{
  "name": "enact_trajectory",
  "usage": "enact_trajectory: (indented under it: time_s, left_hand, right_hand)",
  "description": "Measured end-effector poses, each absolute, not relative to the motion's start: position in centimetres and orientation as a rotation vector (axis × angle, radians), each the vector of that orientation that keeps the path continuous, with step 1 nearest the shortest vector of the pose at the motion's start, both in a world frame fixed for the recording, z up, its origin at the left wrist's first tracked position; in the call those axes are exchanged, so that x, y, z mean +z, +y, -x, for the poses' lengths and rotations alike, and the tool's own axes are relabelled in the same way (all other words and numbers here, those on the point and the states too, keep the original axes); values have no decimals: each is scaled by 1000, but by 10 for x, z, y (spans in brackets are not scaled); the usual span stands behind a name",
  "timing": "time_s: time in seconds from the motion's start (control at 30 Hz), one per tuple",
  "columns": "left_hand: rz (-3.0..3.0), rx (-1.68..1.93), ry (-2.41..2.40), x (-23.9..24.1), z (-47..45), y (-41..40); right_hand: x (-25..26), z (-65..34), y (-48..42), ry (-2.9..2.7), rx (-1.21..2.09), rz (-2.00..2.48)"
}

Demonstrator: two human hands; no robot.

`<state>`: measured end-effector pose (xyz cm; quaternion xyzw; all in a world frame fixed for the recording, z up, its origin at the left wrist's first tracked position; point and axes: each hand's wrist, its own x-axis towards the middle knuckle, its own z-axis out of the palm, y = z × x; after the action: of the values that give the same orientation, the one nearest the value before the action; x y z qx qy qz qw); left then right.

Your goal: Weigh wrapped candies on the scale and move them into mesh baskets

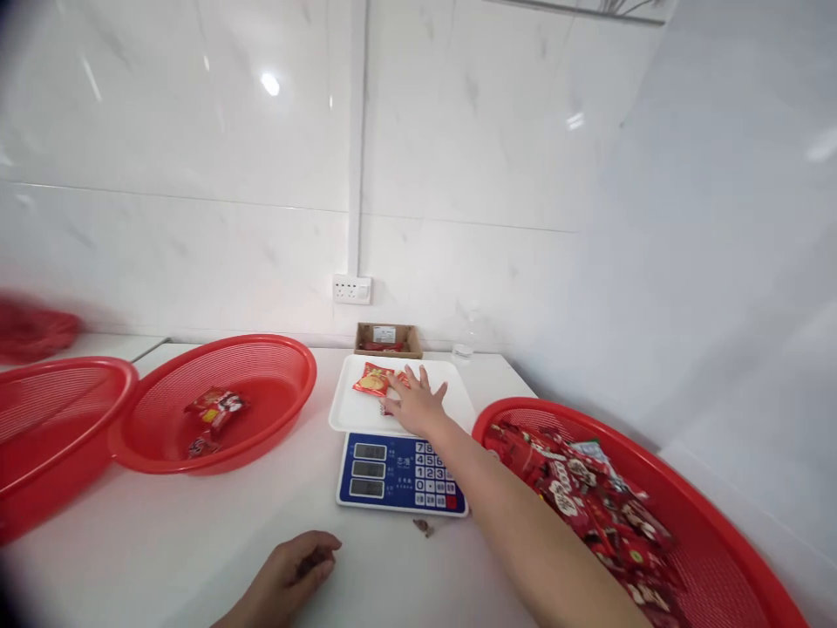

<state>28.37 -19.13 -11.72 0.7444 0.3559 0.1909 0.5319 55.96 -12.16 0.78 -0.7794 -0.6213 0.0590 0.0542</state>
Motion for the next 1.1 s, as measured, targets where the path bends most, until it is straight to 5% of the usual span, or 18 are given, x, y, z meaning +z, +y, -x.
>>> enact_trajectory:
  time_s: [0.23, 0.43, 0.6, 1.1]
  left_hand:
    - [-1806, 430, 837, -116, -286, -188]
    - [-1806, 429, 889, -108, -289, -190]
    - [-1818, 445, 913, -108, -290, -193]
    - [-1865, 415, 918, -108, -287, -190]
  right_hand:
    - [24, -660, -216, -1564, -42, 2396]
    - [2, -696, -308, -1598, 576, 2396]
    - [7, -702, -362, -1411, 755, 2475]
    - [-14, -673, -361, -1266, 431, 2417]
